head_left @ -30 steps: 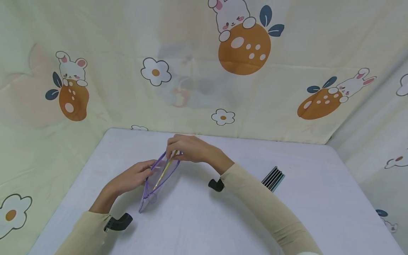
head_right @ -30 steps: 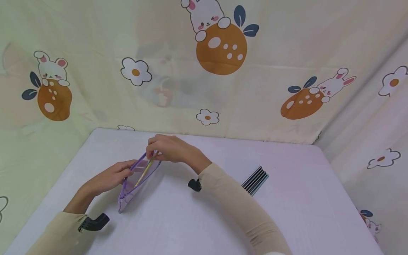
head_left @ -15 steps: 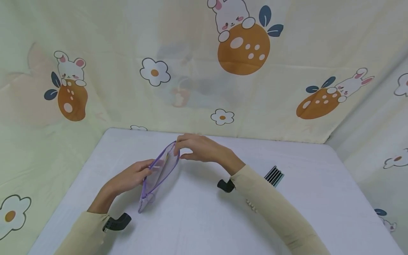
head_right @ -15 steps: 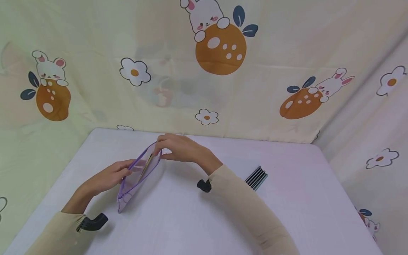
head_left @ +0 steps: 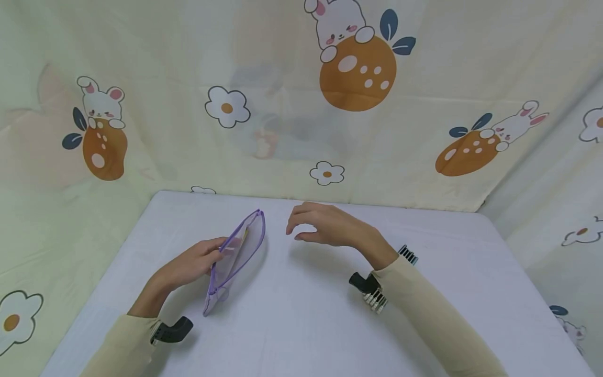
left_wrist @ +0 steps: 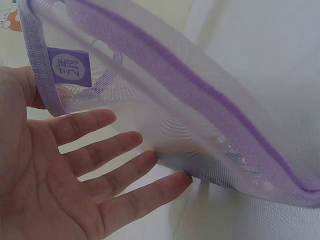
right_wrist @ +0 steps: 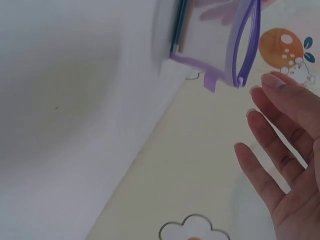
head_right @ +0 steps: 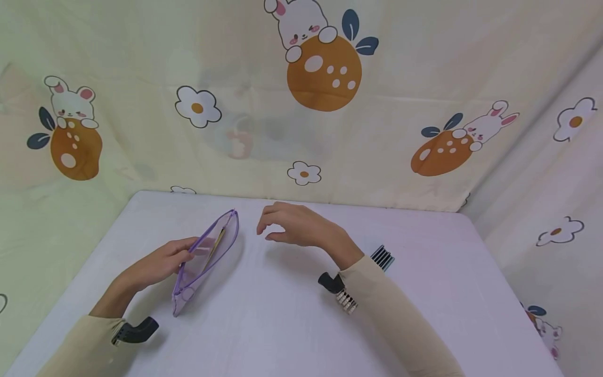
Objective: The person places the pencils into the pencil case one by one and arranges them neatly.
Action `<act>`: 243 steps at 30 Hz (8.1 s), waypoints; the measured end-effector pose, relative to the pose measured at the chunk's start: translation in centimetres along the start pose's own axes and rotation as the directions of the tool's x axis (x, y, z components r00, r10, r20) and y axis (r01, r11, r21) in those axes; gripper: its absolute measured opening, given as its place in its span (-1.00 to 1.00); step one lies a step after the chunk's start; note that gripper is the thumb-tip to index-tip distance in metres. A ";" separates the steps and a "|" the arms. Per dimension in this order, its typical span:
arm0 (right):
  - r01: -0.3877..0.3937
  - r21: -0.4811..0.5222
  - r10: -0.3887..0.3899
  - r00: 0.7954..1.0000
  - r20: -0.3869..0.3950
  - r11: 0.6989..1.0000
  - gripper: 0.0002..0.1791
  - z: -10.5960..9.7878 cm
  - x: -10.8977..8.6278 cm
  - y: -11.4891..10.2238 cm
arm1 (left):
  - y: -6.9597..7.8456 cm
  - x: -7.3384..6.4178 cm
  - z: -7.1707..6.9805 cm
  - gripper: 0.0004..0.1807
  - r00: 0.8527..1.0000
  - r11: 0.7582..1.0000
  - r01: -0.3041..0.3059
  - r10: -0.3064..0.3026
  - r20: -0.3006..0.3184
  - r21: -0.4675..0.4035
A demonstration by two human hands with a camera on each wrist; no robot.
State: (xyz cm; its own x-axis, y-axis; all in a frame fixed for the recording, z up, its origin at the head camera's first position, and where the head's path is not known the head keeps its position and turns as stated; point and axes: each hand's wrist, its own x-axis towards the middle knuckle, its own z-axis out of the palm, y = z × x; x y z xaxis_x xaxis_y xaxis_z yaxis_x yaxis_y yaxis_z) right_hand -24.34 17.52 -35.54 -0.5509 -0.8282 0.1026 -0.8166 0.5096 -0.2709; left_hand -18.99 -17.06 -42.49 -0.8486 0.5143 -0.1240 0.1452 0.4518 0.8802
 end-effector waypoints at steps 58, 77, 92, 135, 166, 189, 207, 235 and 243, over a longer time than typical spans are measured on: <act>-0.474 0.272 0.421 0.877 0.230 0.838 -0.69 1.8 -17.5 12.3 | -0.4 0.2 0.1 -0.53 1.000 1.000 0.000 0.001 -0.007 0.026; -0.499 0.251 0.449 0.863 0.231 0.830 -0.70 2.1 -17.4 12.0 | -0.5 0.2 0.1 -0.51 1.000 1.000 0.001 -0.001 -0.010 0.022; -0.525 0.148 0.487 0.843 0.229 0.838 -0.70 2.3 -17.3 12.4 | -0.2 0.1 0.0 -0.60 1.000 1.000 -0.007 0.007 0.004 -0.004; -0.452 0.042 0.432 0.873 0.227 0.891 -0.69 2.2 -16.8 12.6 | -0.1 0.2 0.1 -0.59 1.000 1.000 -0.006 0.006 0.002 0.005; -0.345 0.092 0.339 0.938 0.081 0.934 -0.74 -0.8 -10.8 9.1 | 0.1 0.1 0.0 -0.49 1.000 1.000 -0.004 0.004 0.007 -0.012; -0.207 0.069 0.206 0.978 0.024 0.976 -0.80 -2.3 -5.5 6.0 | 0.1 0.2 0.0 -0.54 1.000 0.999 0.008 -0.008 0.017 -0.033; -0.097 0.055 0.098 0.995 -0.025 0.994 -0.83 -2.6 -2.1 4.3 | 0.2 0.1 0.0 -0.49 1.000 1.000 0.002 -0.002 0.018 -0.024; 0.025 0.020 -0.024 0.998 -0.065 0.999 -0.82 -1.2 3.4 1.8 | 0.0 0.2 0.2 -0.46 1.000 1.000 0.010 -0.009 0.021 -0.023; 0.021 -0.033 -0.023 0.998 -0.050 0.999 -0.83 -1.0 4.4 1.3 | 0.0 0.2 0.1 -0.49 1.000 1.000 0.011 -0.011 0.019 -0.013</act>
State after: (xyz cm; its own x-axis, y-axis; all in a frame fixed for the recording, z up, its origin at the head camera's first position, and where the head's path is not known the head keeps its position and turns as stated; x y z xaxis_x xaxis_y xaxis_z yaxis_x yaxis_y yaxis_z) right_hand -27.95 14.74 -34.51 -0.5401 -0.8270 0.1563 -0.8333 0.4995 -0.2368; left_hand -19.15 -16.88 -42.51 -0.8406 0.5226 -0.1423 0.1287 0.4478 0.8848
